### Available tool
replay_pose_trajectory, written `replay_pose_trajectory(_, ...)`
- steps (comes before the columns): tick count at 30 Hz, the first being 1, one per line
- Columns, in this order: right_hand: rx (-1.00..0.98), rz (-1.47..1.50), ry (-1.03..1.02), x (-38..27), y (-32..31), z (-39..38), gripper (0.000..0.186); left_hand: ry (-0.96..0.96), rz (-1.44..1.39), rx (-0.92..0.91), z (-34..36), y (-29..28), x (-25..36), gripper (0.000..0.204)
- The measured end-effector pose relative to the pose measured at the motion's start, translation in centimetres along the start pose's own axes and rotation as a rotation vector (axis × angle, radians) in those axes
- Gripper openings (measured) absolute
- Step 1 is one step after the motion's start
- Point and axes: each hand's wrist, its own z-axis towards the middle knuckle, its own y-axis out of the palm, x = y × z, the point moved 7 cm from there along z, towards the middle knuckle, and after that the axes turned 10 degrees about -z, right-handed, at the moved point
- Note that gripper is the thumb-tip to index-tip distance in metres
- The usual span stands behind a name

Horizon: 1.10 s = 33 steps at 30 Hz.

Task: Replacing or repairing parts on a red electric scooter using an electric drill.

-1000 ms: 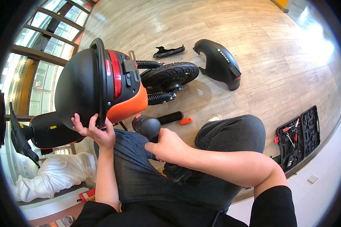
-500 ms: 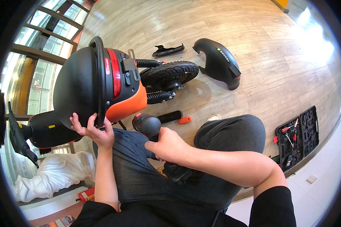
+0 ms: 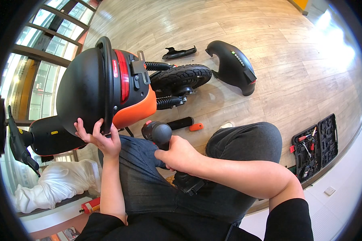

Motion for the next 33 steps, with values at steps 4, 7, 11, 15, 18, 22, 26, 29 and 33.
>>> replay_pose_trajectory(4, 0.003, -0.005, -0.01, -0.2, 0.0, -0.1, 0.013, 0.003, -0.008, -0.008, 0.1, 0.0, 0.0, 0.039)
replay_pose_trajectory(7, 0.0, -0.037, 0.001, -0.3, -0.1, -0.1, 0.012, 0.004, -0.001, -0.009, 0.1, 0.0, 0.0, 0.038)
replay_pose_trajectory(11, -0.002, -0.057, -0.014, 0.0, -0.2, 0.1, 0.021, 0.004, -0.002, -0.003, 0.2, 0.0, 0.1, 0.038)
replay_pose_trajectory(15, -0.013, -0.081, -0.011, 0.3, -0.2, 0.3, 0.033, 0.001, 0.004, -0.002, 0.1, 0.0, 0.0, 0.038)
replay_pose_trajectory(18, -0.011, -0.076, -0.019, 0.1, 0.0, 0.2, 0.03, 0.008, 0.009, 0.0, 0.1, -0.2, 0.0, 0.038)
replay_pose_trajectory(22, -0.093, 0.042, 0.053, -0.7, -0.9, -0.7, 0.013, -0.009, -0.005, 0.026, -0.4, -0.1, -0.2, 0.039)
replay_pose_trajectory(26, -0.259, 0.071, -0.014, -4.1, -4.7, -4.5, 0.027, -0.016, -0.068, 0.038, -0.2, 0.4, -0.1, 0.04)
replay_pose_trajectory(29, -0.147, 0.216, -0.162, -6.5, -8.1, -9.3, 0.038, -0.016, -0.034, 0.006, -0.8, -0.2, -1.0, 0.042)
replay_pose_trajectory(33, 0.321, 0.336, -0.615, -7.2, -14.4, -17.5, 0.058, 0.066, 0.007, 0.02, 0.0, -0.9, -1.1, 0.043)
